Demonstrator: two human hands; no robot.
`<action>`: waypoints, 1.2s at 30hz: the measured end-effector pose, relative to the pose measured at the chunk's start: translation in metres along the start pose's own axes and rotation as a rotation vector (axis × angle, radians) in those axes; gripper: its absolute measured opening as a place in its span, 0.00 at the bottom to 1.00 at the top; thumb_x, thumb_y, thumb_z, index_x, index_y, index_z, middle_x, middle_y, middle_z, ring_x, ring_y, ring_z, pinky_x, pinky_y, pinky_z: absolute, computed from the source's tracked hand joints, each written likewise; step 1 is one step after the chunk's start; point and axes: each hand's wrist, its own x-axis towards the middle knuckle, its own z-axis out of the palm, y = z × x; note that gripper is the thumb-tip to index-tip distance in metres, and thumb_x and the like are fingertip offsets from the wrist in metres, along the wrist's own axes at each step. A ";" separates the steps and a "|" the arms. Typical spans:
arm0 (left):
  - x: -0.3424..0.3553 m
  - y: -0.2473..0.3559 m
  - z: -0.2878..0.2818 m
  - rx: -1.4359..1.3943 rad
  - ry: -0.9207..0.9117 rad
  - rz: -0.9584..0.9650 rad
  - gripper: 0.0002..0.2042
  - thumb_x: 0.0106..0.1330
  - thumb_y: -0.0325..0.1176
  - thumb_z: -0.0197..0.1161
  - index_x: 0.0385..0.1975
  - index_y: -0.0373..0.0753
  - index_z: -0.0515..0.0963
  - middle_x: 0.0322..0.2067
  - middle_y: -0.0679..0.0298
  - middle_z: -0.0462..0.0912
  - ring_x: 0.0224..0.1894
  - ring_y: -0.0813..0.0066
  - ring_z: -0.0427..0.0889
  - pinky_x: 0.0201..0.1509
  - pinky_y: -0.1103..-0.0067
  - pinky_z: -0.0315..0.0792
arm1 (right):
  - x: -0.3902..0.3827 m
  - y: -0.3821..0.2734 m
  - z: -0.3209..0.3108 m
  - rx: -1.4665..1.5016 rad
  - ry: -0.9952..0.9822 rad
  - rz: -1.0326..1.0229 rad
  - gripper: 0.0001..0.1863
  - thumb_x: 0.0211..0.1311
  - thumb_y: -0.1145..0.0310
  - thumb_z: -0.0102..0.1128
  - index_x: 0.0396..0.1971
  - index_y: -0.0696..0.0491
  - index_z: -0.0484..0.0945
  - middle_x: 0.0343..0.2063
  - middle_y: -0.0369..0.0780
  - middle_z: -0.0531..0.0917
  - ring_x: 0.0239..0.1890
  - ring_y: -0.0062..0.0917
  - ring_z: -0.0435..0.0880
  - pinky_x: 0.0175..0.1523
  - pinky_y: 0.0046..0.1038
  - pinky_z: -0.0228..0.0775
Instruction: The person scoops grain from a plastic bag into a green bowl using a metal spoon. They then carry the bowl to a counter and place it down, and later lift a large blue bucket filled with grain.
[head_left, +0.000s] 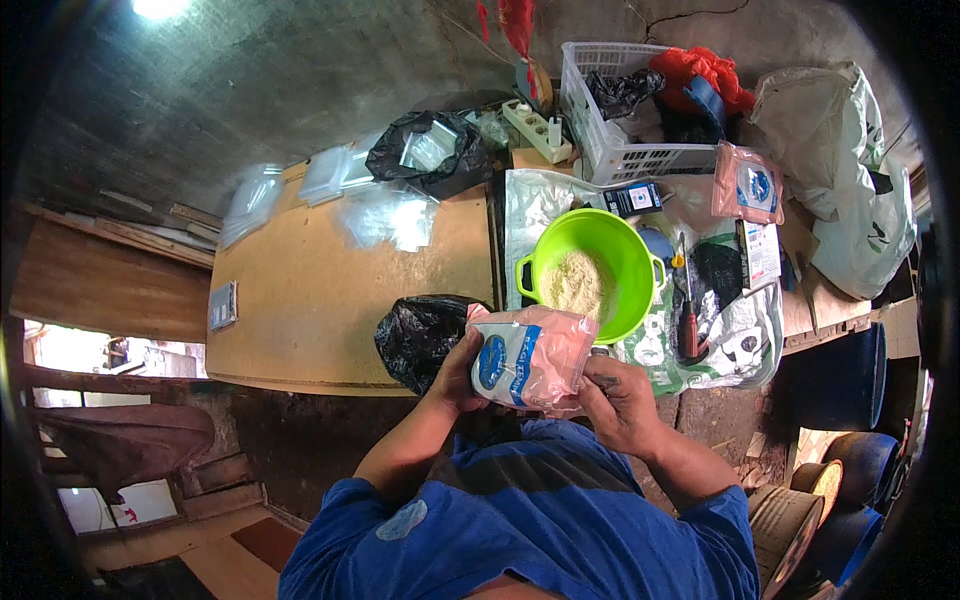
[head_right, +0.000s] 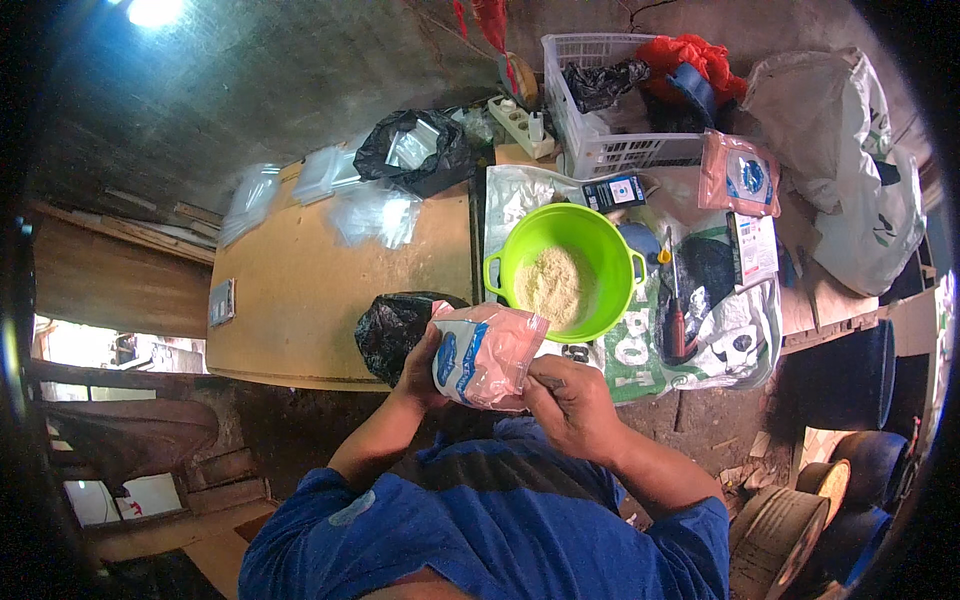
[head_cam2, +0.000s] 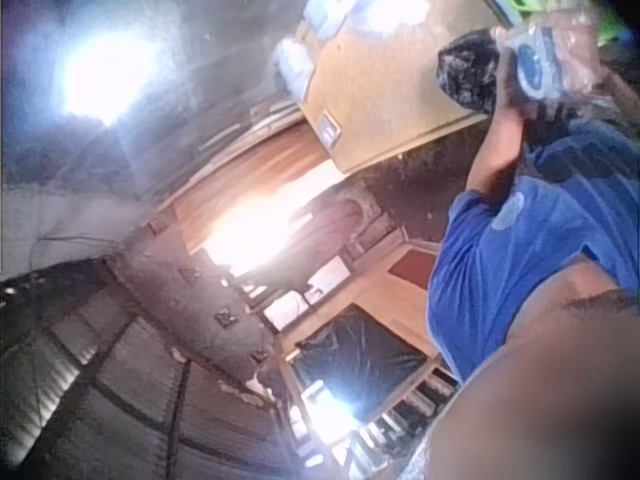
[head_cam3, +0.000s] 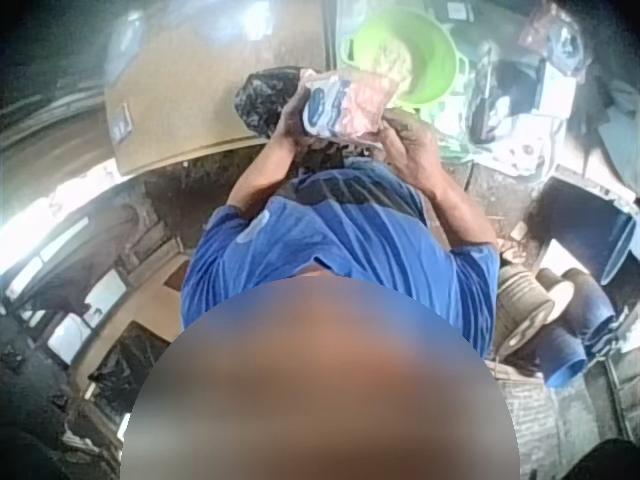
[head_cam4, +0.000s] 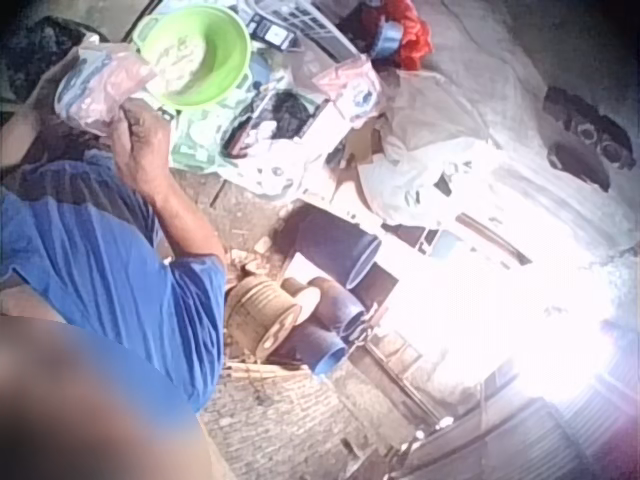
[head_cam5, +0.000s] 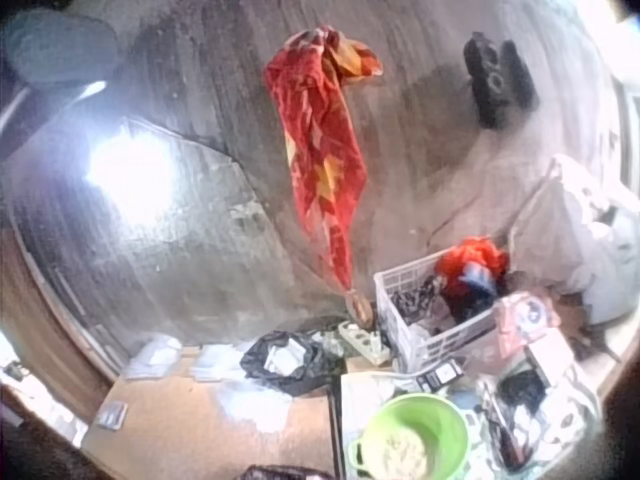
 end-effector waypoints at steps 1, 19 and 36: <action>0.000 -0.001 -0.001 0.004 -0.005 0.007 0.41 0.65 0.59 0.62 0.70 0.37 0.61 0.63 0.52 0.73 0.63 0.56 0.76 0.67 0.61 0.71 | -0.001 0.001 0.000 0.109 0.002 0.049 0.07 0.69 0.76 0.55 0.39 0.62 0.81 0.30 0.44 0.84 0.31 0.30 0.85 0.37 0.31 0.76; 0.002 -0.002 -0.017 -0.184 0.086 -0.028 0.44 0.63 0.60 0.64 0.72 0.39 0.56 0.66 0.49 0.68 0.66 0.50 0.72 0.69 0.50 0.67 | 0.001 0.002 -0.026 0.730 0.272 0.342 0.13 0.71 0.67 0.54 0.40 0.62 0.82 0.19 0.33 0.76 0.16 0.09 0.61 0.22 0.18 0.50; 0.006 0.003 -0.011 -0.333 0.163 0.022 0.21 0.65 0.54 0.66 0.56 0.62 0.75 0.61 0.61 0.76 0.62 0.54 0.76 0.62 0.50 0.75 | 0.006 -0.002 -0.048 0.745 0.430 0.293 0.11 0.71 0.69 0.54 0.39 0.61 0.81 0.15 0.30 0.69 0.15 0.12 0.57 0.23 0.20 0.47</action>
